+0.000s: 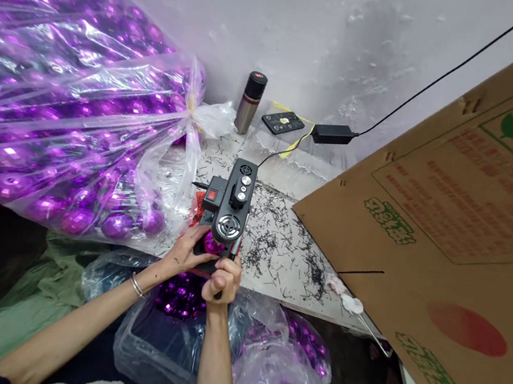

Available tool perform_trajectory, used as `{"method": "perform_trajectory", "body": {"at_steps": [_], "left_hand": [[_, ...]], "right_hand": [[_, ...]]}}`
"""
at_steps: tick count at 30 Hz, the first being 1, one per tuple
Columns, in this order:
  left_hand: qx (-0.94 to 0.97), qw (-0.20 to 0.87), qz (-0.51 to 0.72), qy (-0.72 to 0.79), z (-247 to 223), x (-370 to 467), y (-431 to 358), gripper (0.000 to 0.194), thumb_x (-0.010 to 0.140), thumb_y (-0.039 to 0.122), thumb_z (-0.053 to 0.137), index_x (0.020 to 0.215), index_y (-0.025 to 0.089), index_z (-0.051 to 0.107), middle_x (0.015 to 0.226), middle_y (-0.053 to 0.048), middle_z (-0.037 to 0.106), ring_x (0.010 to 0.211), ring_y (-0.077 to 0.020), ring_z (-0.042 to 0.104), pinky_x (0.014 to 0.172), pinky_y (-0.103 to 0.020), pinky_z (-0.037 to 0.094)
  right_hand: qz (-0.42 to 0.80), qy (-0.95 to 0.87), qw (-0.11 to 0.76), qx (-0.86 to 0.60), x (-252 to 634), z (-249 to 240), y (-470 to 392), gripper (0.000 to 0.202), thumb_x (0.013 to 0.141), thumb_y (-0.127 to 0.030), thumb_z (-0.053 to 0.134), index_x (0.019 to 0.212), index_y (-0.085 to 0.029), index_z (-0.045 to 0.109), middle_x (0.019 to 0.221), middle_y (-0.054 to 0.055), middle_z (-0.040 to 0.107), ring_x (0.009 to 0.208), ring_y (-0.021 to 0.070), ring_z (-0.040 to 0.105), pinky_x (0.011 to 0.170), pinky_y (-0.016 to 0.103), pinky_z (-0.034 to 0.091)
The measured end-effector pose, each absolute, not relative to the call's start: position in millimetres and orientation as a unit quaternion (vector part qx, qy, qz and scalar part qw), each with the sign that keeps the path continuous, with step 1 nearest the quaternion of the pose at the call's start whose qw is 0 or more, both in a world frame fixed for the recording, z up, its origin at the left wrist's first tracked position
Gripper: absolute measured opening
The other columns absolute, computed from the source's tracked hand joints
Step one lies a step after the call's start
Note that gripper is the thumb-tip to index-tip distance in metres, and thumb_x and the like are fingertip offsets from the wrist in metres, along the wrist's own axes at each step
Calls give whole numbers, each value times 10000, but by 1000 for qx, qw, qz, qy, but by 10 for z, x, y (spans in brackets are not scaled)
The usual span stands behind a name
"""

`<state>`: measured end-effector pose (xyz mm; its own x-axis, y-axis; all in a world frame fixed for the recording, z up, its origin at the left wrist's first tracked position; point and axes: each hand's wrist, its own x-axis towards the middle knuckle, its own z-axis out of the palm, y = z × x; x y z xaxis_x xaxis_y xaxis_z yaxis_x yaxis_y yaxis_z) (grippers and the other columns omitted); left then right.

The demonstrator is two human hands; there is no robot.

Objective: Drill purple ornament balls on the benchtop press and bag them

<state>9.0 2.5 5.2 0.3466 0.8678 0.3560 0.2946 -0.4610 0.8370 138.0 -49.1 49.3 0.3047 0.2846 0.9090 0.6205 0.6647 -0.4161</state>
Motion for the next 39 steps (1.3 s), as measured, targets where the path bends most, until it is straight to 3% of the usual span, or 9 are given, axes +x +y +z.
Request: {"method": "perform_trajectory", "body": {"at_steps": [6,11,18,24,27,31,33,36,39], "left_hand": [[741,348,424,387,35,88,20,674,914,492,913,1471,208,659,1406,-181,773,1326,-380,747,1159,-577,595],[741,340,429,390,17,94,32,663,911,468,919,1464,206,664,1402,-181,780,1325,-378,757,1158,-583,604],[736,316,448,397,116,-61,-222,706,915,530,911,1497,219,661,1405,-177,785,1328,-374,767,1159,-581,621],[786,448,243,350,-150,-515,-970,902,813,680,952,1561,277,650,1415,-152,781,1286,-363,787,1147,-516,634],[774,477,112,401,-425,-572,-1200,828,936,589,876,1642,278,576,1593,-196,682,1457,-393,700,1219,-567,574],[760,475,50,441,-446,-567,-1260,1010,960,531,857,1789,245,357,1825,-255,403,1693,-434,419,1299,-615,484],[772,484,77,405,-203,-613,-1194,843,1029,543,768,1758,275,438,1781,-203,500,1647,-393,509,1296,-571,501],[786,464,222,343,385,-743,-905,478,1152,472,559,1578,291,681,1512,-116,777,1401,-289,753,1236,-456,574],[771,360,384,359,954,-879,-292,413,1165,373,507,1462,243,762,1398,-123,830,1291,-272,800,1168,-441,622]], "right_hand": [[-92,-566,695,-433,1405,809,-606,425,1167,-254,389,760,-241,509,763,-37,569,631,122,563,711,346,520],[-12,-512,710,-483,1364,1381,-682,387,1125,-220,503,739,-244,517,709,-29,544,642,136,575,573,304,390],[-17,-534,681,-502,1386,1542,-682,421,1141,-253,489,721,-248,519,664,-34,527,667,149,604,614,316,428],[-22,-544,677,-495,1403,1513,-680,429,1143,-250,484,715,-248,518,658,-33,541,685,152,609,646,326,426],[-15,-541,678,-497,1409,1482,-677,432,1141,-262,492,711,-248,525,669,-26,557,692,157,614,657,329,440],[-18,-547,686,-479,1428,1428,-681,425,1136,-233,499,715,-235,556,681,-23,582,696,149,620,663,316,447],[-14,-548,688,-476,1435,1402,-678,426,1134,-224,504,712,-231,558,687,-22,589,697,144,623,657,307,445],[-13,-542,695,-472,1430,1370,-663,439,1133,-245,520,695,-230,547,671,-26,576,683,143,621,633,299,435],[-16,-530,705,-471,1411,1341,-645,457,1133,-270,530,678,-230,531,663,-27,572,658,139,611,608,292,428]]}}
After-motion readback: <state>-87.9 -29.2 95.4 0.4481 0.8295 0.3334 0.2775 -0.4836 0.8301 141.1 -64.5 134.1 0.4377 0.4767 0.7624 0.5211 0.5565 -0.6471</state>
